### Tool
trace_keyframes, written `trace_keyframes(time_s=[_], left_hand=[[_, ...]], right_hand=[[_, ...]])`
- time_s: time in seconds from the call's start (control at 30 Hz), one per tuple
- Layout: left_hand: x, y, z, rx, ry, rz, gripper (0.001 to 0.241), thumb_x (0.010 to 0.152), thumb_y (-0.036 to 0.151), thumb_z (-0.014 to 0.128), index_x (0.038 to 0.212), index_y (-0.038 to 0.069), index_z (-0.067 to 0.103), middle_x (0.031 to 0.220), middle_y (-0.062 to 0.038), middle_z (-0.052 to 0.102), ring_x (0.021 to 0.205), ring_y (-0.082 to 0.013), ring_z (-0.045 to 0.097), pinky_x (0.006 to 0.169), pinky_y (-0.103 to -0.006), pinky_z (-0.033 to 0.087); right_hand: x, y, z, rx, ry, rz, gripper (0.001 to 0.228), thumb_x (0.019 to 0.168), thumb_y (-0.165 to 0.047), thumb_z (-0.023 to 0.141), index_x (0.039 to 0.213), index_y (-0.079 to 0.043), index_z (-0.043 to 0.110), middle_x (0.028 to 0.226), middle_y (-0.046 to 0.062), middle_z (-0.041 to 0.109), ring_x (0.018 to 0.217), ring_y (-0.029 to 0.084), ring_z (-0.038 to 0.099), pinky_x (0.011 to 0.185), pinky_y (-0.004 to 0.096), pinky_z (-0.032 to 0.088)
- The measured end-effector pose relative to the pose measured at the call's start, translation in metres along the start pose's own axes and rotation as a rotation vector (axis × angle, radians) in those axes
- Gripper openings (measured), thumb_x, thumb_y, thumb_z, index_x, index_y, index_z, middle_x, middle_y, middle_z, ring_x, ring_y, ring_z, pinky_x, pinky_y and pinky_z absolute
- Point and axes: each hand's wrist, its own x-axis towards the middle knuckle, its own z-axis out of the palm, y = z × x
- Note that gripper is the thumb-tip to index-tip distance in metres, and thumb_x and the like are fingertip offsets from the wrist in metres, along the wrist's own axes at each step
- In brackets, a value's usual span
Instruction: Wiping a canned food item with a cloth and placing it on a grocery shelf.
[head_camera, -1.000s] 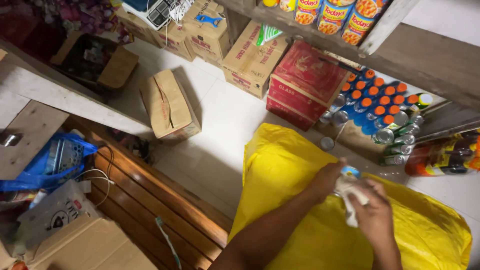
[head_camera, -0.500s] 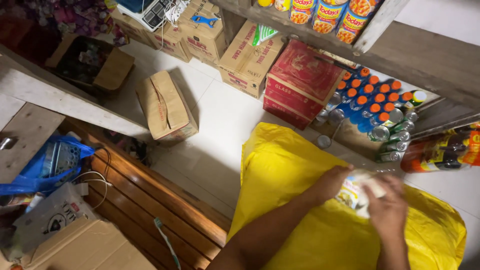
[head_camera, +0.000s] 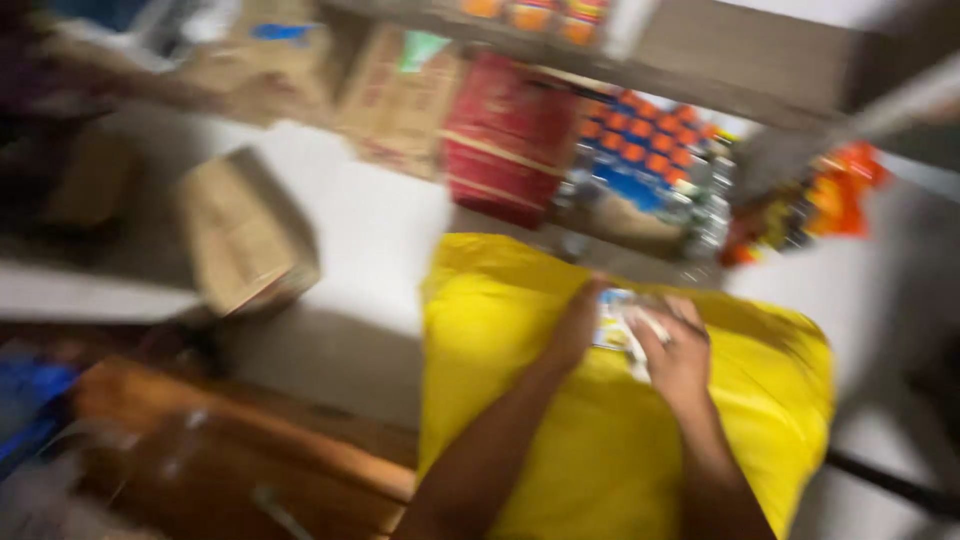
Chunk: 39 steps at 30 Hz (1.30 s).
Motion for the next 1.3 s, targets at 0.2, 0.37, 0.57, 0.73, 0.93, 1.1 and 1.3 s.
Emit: trace_keyframes(time_s=[0.2, 0.37, 0.57, 0.73, 0.93, 1.1, 1.3], left_hand=[[-0.004, 0.02, 0.006, -0.074, 0.166, -0.192, 0.065, 0.104, 0.066, 0.035, 0.128, 0.019, 0.071, 0.109, -0.012, 0.074, 0.098, -0.0236, 0.072, 0.094, -0.0399, 0.056], [-0.035, 0.062, 0.012, 0.101, 0.032, -0.042, 0.062, 0.107, 0.058, 0.037, 0.125, 0.009, 0.071, 0.114, -0.015, 0.069, 0.111, -0.026, 0.063, 0.105, -0.0408, 0.046], [-0.018, 0.013, 0.013, -0.045, -0.109, -0.146, 0.06, 0.088, 0.017, 0.077, 0.142, 0.016, 0.051, 0.111, -0.02, 0.064, 0.089, -0.0313, 0.071, 0.073, -0.0433, 0.063], [0.007, -0.022, -0.036, 0.744, -0.277, 0.786, 0.077, 0.079, 0.01, 0.063, 0.146, -0.016, 0.038, 0.142, -0.043, 0.045, 0.136, -0.0557, 0.041, 0.122, -0.0567, 0.026], [-0.005, 0.011, -0.005, -0.569, -0.02, -0.349, 0.043, 0.096, 0.043, 0.07, 0.117, 0.006, 0.066, 0.115, -0.02, 0.073, 0.099, -0.0353, 0.073, 0.088, -0.0602, 0.06], [0.014, -0.007, -0.018, -0.645, 0.084, -0.364, 0.046, 0.097, 0.043, 0.067, 0.121, 0.004, 0.066, 0.116, -0.015, 0.073, 0.097, -0.0293, 0.074, 0.086, -0.0518, 0.063], [0.018, -0.005, -0.018, -0.632, -0.055, -0.398, 0.041, 0.094, 0.043, 0.069, 0.113, 0.008, 0.07, 0.112, -0.015, 0.074, 0.097, -0.0339, 0.073, 0.092, -0.0602, 0.061]], right_hand=[[-0.009, -0.013, 0.003, 0.23, -0.014, 0.099, 0.02, 0.076, -0.008, 0.084, 0.096, -0.01, 0.082, 0.107, 0.019, 0.068, 0.094, 0.037, 0.065, 0.086, 0.049, 0.05], [-0.002, -0.015, 0.0, 0.17, -0.06, 0.079, 0.025, 0.076, -0.008, 0.086, 0.1, -0.013, 0.083, 0.103, 0.014, 0.067, 0.091, 0.033, 0.066, 0.083, 0.044, 0.052], [0.018, 0.004, -0.02, 0.128, 0.253, 0.257, 0.041, 0.09, -0.009, 0.081, 0.129, -0.01, 0.069, 0.11, 0.016, 0.065, 0.099, 0.028, 0.065, 0.09, 0.039, 0.052], [-0.009, 0.005, 0.0, 0.353, 0.171, 0.47, 0.051, 0.083, -0.004, 0.08, 0.131, -0.011, 0.064, 0.115, 0.015, 0.066, 0.107, 0.027, 0.062, 0.097, 0.043, 0.05], [0.003, 0.001, -0.01, 0.293, -0.004, 0.138, 0.033, 0.079, -0.002, 0.082, 0.11, -0.01, 0.076, 0.107, 0.013, 0.067, 0.096, 0.031, 0.065, 0.084, 0.045, 0.051], [0.008, -0.02, -0.02, 0.359, -0.105, 0.063, 0.02, 0.084, -0.01, 0.081, 0.103, -0.008, 0.078, 0.108, 0.017, 0.064, 0.102, 0.038, 0.065, 0.091, 0.05, 0.051], [0.005, -0.009, -0.012, 0.309, -0.084, 0.108, 0.022, 0.084, -0.005, 0.079, 0.105, -0.003, 0.076, 0.11, 0.024, 0.062, 0.1, 0.046, 0.063, 0.086, 0.054, 0.051]])
